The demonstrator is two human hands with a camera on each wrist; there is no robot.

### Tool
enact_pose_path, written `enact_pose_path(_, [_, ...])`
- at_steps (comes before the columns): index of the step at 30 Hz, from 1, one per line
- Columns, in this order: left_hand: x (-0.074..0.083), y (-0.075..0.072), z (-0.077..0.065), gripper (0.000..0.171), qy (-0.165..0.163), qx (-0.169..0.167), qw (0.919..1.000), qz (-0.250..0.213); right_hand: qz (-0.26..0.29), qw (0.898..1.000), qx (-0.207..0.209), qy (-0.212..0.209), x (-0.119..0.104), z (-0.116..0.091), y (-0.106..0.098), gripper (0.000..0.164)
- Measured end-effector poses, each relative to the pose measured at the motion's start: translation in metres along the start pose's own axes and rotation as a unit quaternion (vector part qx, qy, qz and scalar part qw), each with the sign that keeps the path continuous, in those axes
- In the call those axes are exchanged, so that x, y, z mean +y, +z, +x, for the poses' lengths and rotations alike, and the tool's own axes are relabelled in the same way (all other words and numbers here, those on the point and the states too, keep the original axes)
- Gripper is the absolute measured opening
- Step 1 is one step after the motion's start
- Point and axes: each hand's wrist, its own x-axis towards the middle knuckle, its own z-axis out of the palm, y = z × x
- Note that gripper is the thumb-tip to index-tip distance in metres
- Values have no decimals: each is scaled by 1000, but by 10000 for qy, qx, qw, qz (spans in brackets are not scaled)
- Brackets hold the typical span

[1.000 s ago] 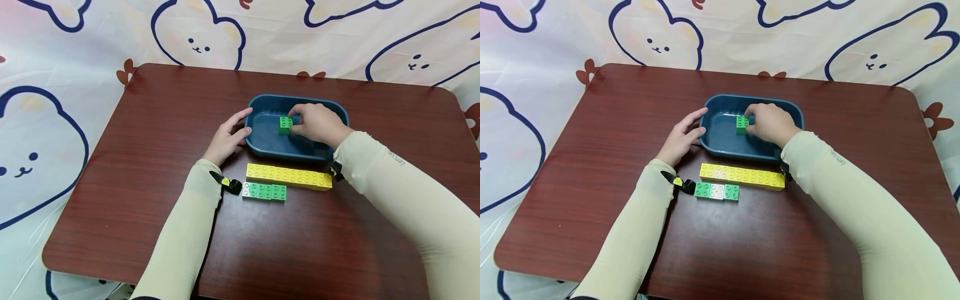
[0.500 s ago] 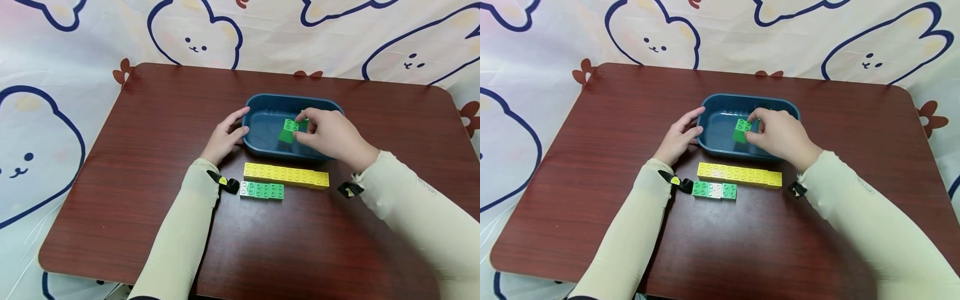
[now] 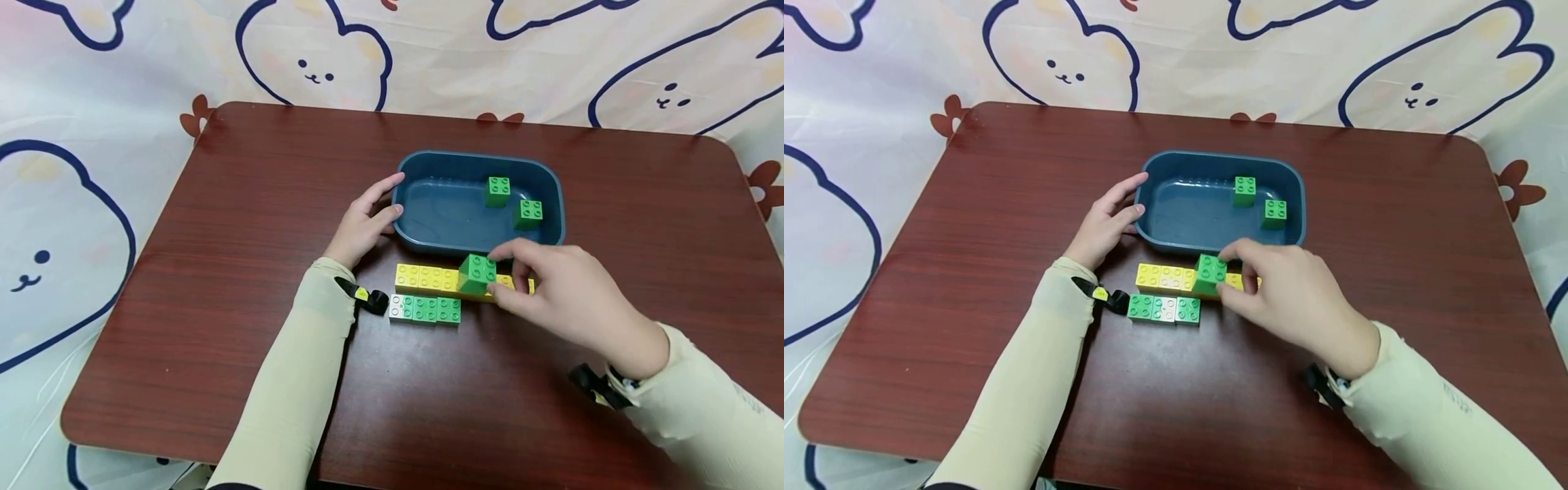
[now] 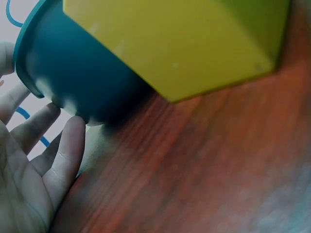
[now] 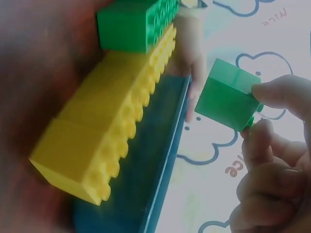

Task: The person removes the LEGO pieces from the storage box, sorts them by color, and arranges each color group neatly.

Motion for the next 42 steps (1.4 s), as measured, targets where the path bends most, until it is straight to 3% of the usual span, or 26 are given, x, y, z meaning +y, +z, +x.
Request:
enact_pose_path(13, [-2, 0, 2, 52, -22, 21, 10000, 4, 128, 9996, -167, 186, 5, -30, 25, 28])
enact_pose_path(22, [-2, 0, 2, 53, 12, 23, 10000, -14, 36, 9980, -557, 309, 7, -31, 43, 25])
enact_pose_path(42, [0, 2, 2, 52, 3, 62, 10000, 73, -42, 9976, -553, 416, 15, -28, 60, 29])
